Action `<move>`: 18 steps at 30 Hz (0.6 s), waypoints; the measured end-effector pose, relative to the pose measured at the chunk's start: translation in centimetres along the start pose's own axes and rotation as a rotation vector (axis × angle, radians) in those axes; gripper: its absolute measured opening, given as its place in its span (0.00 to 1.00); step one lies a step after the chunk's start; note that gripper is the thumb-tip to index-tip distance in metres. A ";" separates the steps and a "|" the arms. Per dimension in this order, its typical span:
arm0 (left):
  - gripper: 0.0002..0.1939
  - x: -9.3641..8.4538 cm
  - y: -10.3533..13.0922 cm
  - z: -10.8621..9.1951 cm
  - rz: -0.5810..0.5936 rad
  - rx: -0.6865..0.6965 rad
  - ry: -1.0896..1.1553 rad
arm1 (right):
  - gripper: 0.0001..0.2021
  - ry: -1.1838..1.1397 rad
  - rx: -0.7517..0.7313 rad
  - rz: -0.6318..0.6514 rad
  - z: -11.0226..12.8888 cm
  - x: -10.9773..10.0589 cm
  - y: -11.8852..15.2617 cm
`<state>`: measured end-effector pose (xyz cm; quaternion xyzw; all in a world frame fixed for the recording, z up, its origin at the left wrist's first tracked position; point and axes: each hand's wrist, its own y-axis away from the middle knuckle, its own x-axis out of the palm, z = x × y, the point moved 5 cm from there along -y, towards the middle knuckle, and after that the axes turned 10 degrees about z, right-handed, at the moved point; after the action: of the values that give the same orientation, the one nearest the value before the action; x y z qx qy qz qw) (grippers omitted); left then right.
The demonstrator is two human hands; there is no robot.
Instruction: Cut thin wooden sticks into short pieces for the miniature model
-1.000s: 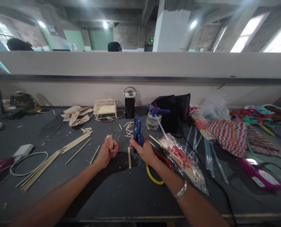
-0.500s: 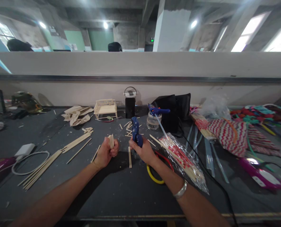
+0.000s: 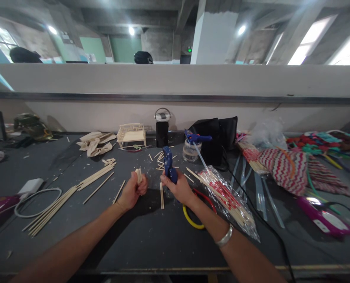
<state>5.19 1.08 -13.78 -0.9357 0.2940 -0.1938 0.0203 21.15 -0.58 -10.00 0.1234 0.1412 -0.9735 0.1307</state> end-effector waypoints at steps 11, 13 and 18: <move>0.31 0.0 0.0 -0.2 -0.054 0.023 0.027 | 0.12 0.178 -0.024 -0.025 -0.6 0.0 -0.2; 0.31 0.0 -0.1 -0.2 -0.057 0.021 0.005 | 0.12 0.192 -0.028 -0.019 -0.5 0.1 -0.2; 0.31 0.4 0.3 -0.7 0.080 0.020 -0.152 | 0.11 0.490 -0.213 0.000 1.4 -1.0 0.1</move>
<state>5.04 0.68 -13.06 -0.9349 0.3270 -0.1241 0.0598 21.85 -0.84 -8.42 0.3412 0.2702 -0.8942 0.1047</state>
